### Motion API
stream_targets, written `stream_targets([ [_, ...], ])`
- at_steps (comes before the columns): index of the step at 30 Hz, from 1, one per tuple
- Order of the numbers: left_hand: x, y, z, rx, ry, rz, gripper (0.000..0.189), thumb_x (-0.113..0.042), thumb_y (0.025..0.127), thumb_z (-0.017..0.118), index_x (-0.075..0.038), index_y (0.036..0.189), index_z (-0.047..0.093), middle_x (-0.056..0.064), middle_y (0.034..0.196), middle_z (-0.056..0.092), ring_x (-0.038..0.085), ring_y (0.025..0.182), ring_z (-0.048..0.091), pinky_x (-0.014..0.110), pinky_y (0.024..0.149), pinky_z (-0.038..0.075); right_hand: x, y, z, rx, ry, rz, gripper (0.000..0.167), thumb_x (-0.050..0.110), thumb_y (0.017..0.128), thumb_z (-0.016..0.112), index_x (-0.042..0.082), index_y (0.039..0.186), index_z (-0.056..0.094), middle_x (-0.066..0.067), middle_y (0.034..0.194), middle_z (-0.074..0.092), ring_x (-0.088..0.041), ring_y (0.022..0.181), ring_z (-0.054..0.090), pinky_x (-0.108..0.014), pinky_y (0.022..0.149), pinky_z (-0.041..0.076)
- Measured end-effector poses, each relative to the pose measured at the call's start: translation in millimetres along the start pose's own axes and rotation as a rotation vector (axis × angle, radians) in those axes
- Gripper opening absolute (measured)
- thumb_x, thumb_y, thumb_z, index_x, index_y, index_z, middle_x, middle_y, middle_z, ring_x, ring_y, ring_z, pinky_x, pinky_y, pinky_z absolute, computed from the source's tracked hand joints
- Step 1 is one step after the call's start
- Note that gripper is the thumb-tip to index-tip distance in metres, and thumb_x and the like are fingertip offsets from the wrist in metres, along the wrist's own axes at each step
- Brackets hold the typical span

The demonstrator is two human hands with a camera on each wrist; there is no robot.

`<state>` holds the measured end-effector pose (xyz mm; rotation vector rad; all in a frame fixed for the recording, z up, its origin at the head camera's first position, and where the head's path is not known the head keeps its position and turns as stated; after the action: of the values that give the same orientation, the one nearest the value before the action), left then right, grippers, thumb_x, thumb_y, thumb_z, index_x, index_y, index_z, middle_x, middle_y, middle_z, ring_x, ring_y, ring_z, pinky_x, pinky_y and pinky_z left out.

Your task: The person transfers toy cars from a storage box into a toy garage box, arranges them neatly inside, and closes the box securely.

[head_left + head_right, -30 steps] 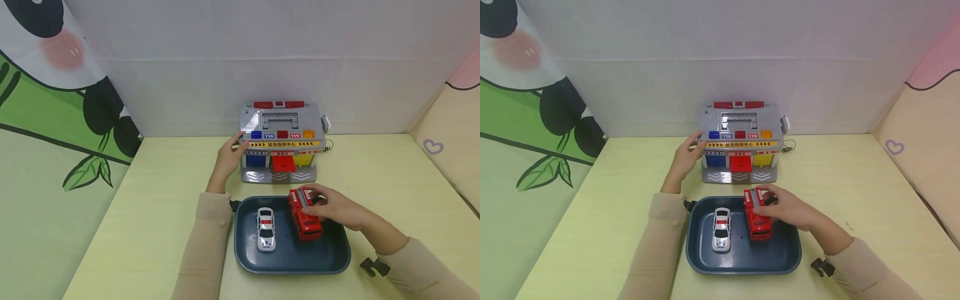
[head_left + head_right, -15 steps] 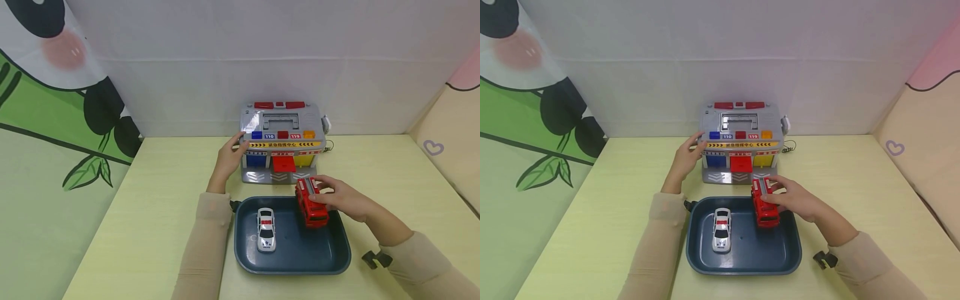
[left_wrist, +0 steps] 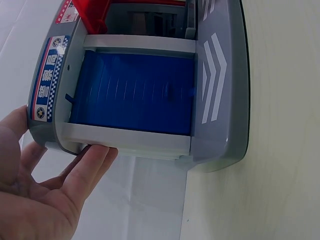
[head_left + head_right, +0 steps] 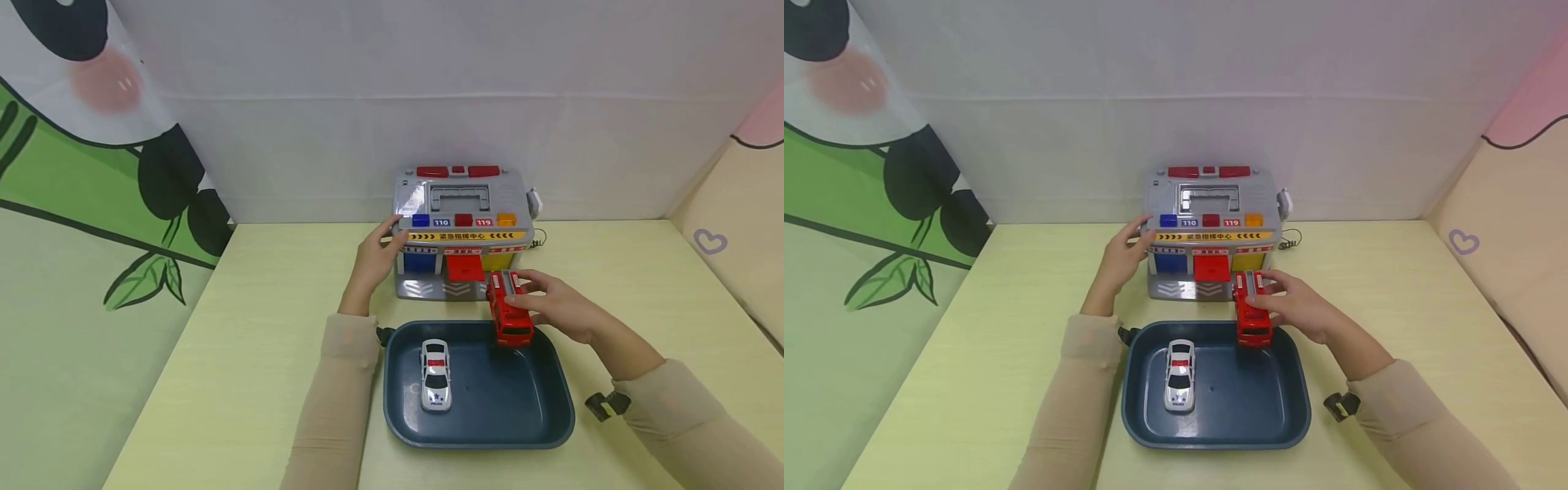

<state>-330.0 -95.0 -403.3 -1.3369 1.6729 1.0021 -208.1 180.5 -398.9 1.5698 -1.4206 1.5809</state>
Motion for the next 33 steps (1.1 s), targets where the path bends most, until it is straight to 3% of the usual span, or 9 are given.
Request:
stream_targets([
  [15,-1.3,-0.3,-1.3,0.003,-0.001,-0.001,0.053,-0.045,0.099,0.054,-0.022,0.146,0.047,0.016,0.135,0.053,0.033,0.117,0.057,0.044,0.091,0.050,-6,17.8,-5,0.036,0.102,0.035,0.077,0.023,0.099,0.055,-0.004,0.153,0.006,-0.032,0.144,0.026,-0.044,0.125,0.040,-0.051,0.098,0.044],
  [24,-1.0,-1.0,-0.3,0.006,-0.007,-0.023,0.054,-0.046,0.098,0.055,-0.023,0.146,0.047,0.015,0.137,0.052,0.032,0.117,0.056,0.042,0.090,0.051,-11,31.5,-7,0.036,0.132,0.045,0.073,0.024,0.101,0.052,-0.007,0.151,0.009,-0.025,0.131,0.047,-0.026,0.103,0.058,-0.046,0.093,0.049],
  [33,-0.8,-0.9,0.6,0.003,-0.009,-0.016,0.055,-0.047,0.098,0.055,-0.023,0.146,0.046,0.016,0.137,0.051,0.033,0.118,0.056,0.043,0.090,0.051,-12,44.2,-5,0.021,0.152,0.035,0.071,0.023,0.101,0.053,-0.006,0.151,0.012,-0.022,0.128,0.050,-0.024,0.100,0.059,-0.046,0.092,0.049],
])
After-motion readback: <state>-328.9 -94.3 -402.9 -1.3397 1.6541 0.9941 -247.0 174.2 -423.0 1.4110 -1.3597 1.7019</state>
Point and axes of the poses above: each hand's wrist, its own y-axis towards the middle knuckle, its own z-axis out of the palm, x = y × z, the point moved 6 cm from there along y, towards the middle knuckle
